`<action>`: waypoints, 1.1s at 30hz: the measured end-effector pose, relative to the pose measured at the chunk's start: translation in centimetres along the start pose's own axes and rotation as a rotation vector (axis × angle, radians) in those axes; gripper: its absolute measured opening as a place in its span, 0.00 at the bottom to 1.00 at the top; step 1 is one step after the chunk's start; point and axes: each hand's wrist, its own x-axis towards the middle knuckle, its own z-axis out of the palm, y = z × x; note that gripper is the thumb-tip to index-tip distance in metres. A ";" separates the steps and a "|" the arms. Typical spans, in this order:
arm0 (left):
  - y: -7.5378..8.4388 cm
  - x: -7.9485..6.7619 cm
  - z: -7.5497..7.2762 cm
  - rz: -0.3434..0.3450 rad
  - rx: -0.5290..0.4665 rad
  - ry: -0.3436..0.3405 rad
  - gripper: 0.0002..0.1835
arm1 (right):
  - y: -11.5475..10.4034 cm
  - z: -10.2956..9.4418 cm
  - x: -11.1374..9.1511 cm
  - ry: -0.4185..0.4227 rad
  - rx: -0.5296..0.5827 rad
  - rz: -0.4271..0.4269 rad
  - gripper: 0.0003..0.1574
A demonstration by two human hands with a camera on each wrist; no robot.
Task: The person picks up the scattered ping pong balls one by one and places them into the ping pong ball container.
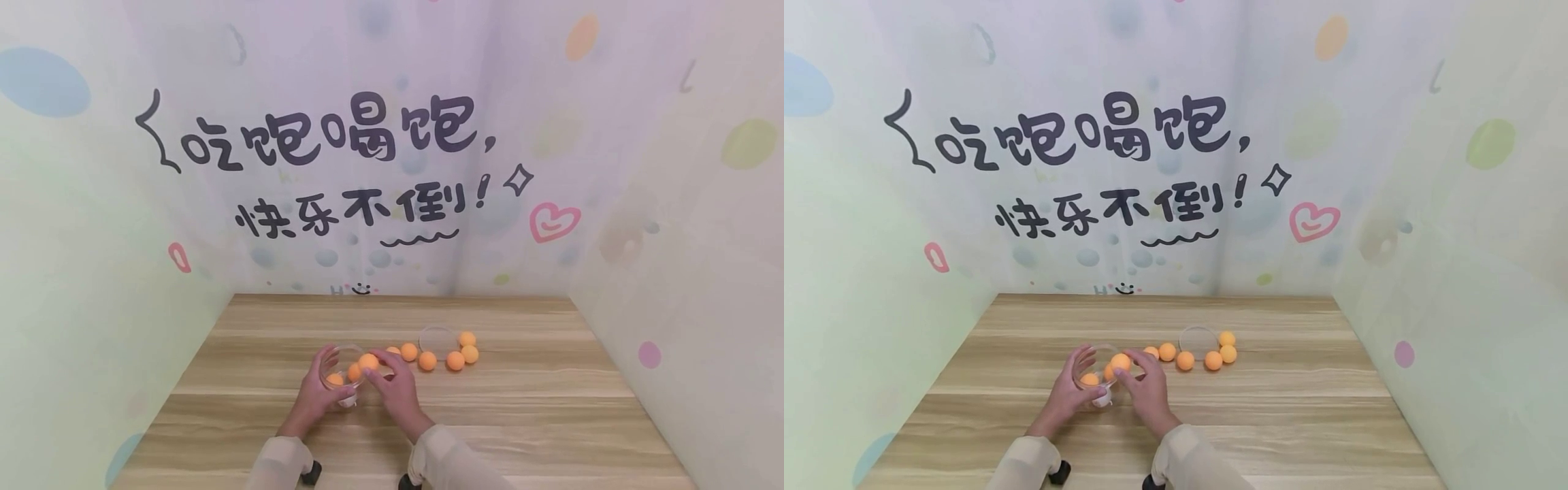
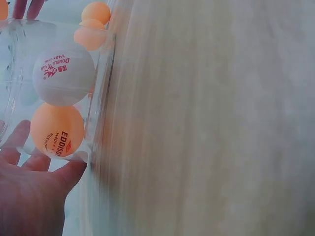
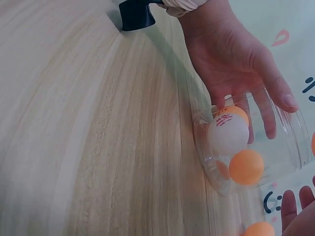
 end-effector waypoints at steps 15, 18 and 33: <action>0.1 -0.2 -0.3 0.015 -0.002 -0.035 0.51 | -4.4 -0.1 -0.8 -0.031 0.066 0.024 0.23; 0.0 -0.1 -0.4 0.023 0.005 -0.044 0.52 | -3.7 0.2 -0.6 -0.033 0.073 0.023 0.23; 0.1 -0.1 -0.6 0.013 -0.005 -0.069 0.51 | -0.1 2.0 0.2 -0.025 0.037 -0.009 0.24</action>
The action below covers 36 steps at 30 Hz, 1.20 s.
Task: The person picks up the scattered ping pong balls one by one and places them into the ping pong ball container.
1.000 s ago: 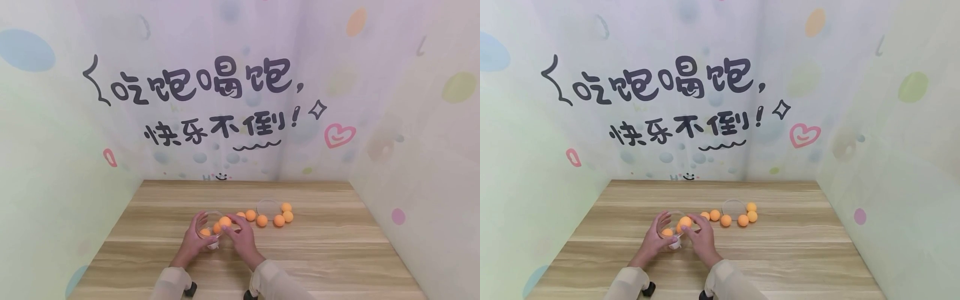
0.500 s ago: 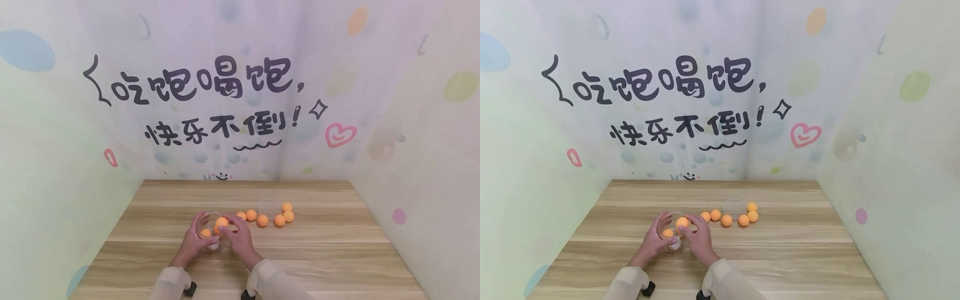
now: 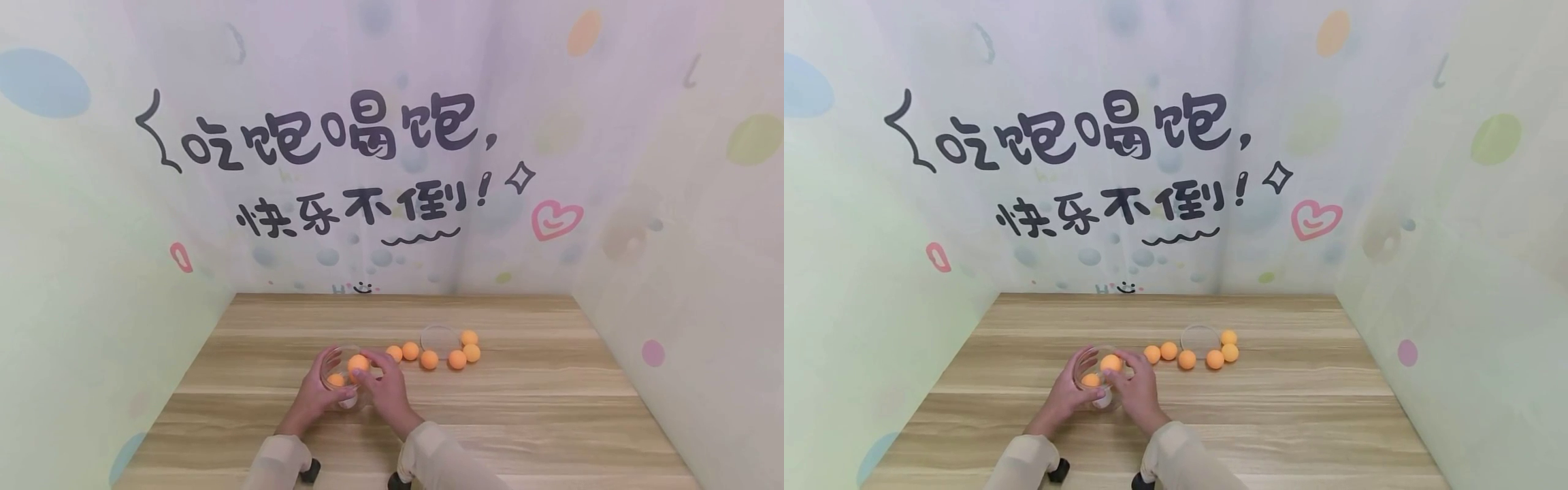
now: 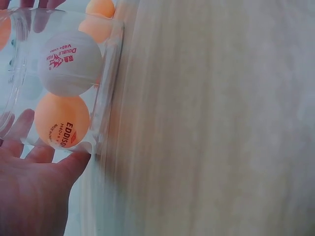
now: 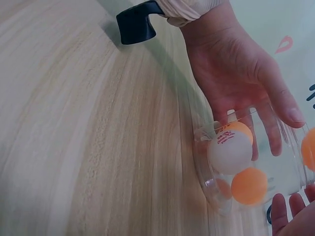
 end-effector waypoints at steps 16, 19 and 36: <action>2.7 -0.4 0.0 -0.007 -0.044 -0.042 0.51 | 0.3 0.2 -0.2 -0.013 -0.054 0.029 0.23; 1.5 -0.2 0.0 0.009 -0.042 -0.025 0.51 | 0.2 0.2 -0.1 -0.029 -0.063 0.043 0.23; 3.2 -0.6 0.0 -0.042 -0.081 -0.023 0.50 | 1.1 -0.8 -0.6 -0.094 -0.071 0.043 0.24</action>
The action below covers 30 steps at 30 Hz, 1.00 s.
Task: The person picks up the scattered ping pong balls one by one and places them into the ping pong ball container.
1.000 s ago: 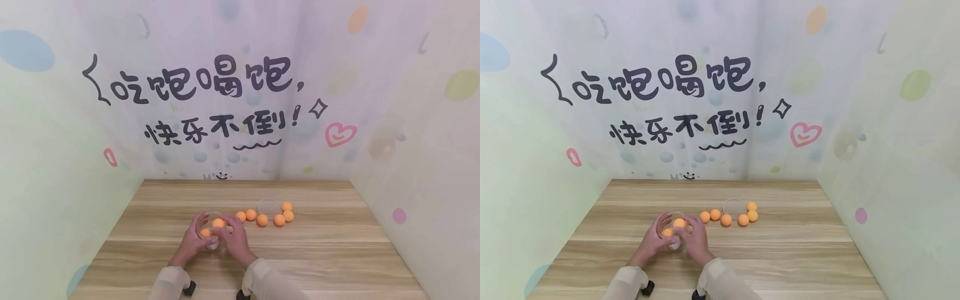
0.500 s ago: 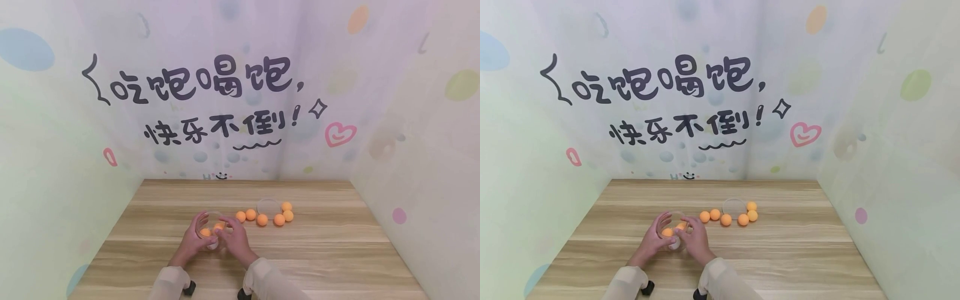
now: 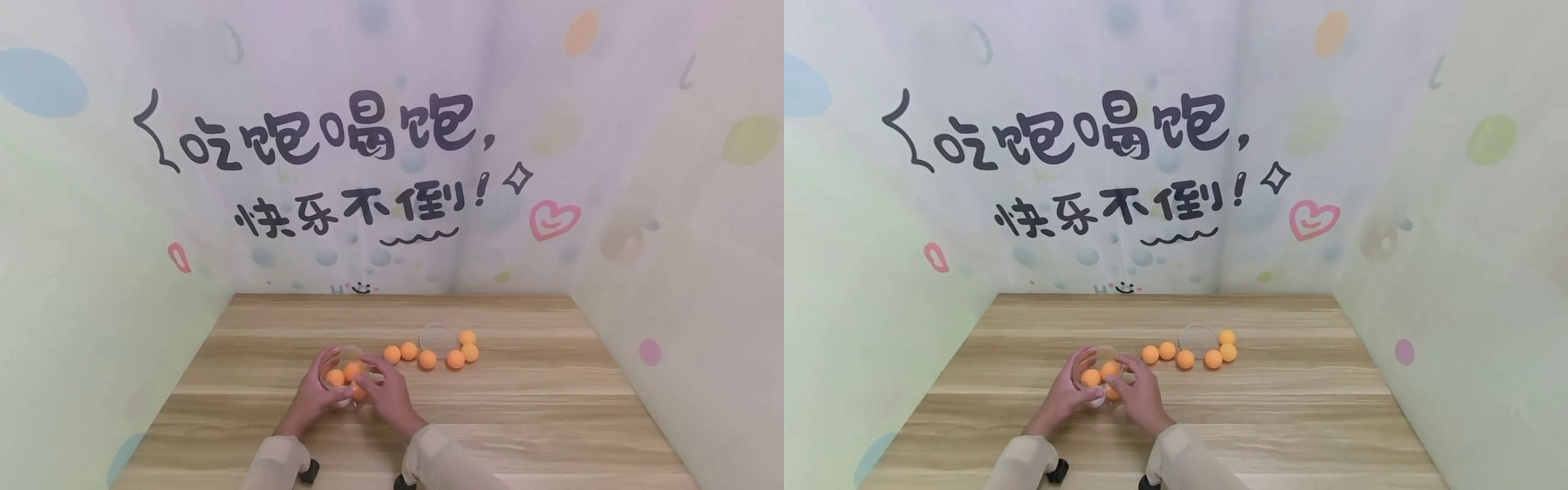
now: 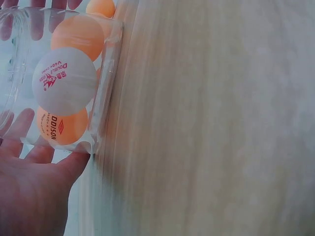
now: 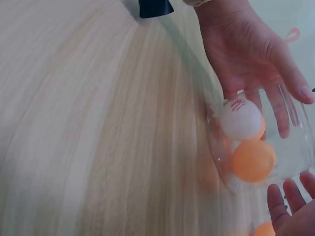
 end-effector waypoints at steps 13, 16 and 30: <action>0.4 0.0 0.0 -0.025 0.034 -0.001 0.48 | 0.7 -0.4 -0.2 0.005 0.042 -0.025 0.27; -0.5 0.2 0.0 -0.019 0.038 0.005 0.49 | 0.8 -0.6 -0.3 -0.001 0.018 -0.038 0.27; -3.2 0.7 -0.1 -0.001 0.052 0.034 0.51 | 2.2 -1.3 -0.8 0.010 0.014 -0.048 0.33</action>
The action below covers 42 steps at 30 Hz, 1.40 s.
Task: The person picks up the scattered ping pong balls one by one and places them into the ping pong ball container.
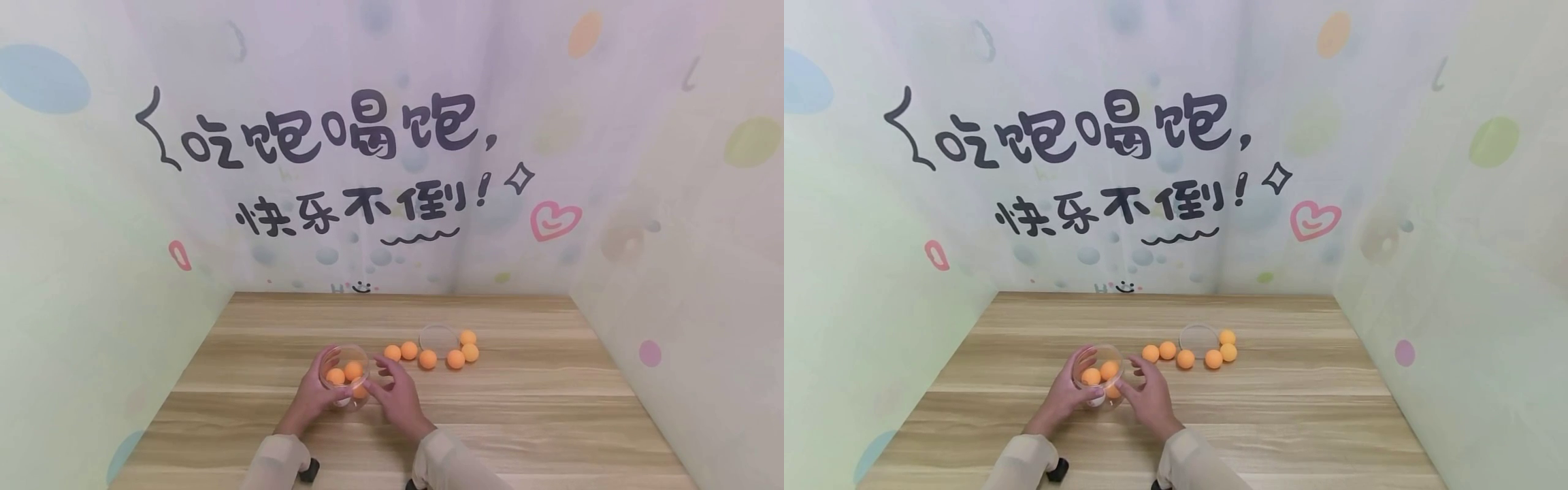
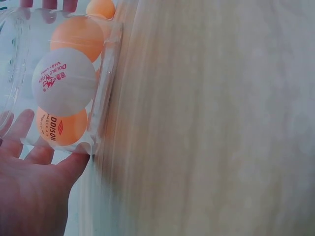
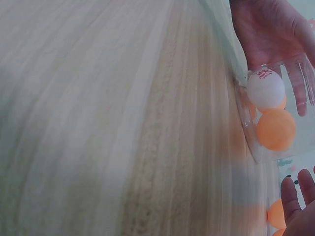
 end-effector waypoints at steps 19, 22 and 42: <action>-0.1 0.1 -0.1 0.033 -0.022 -0.008 0.51 | 1.1 -1.3 -0.4 0.002 -0.144 0.057 0.36; -0.1 0.1 -0.1 0.039 -0.031 -0.013 0.51 | 1.2 -1.5 -0.4 -0.003 -0.177 0.044 0.35; -0.4 0.1 -0.1 0.041 -0.003 0.003 0.51 | 1.6 -2.5 -0.7 0.062 -0.401 -0.042 0.36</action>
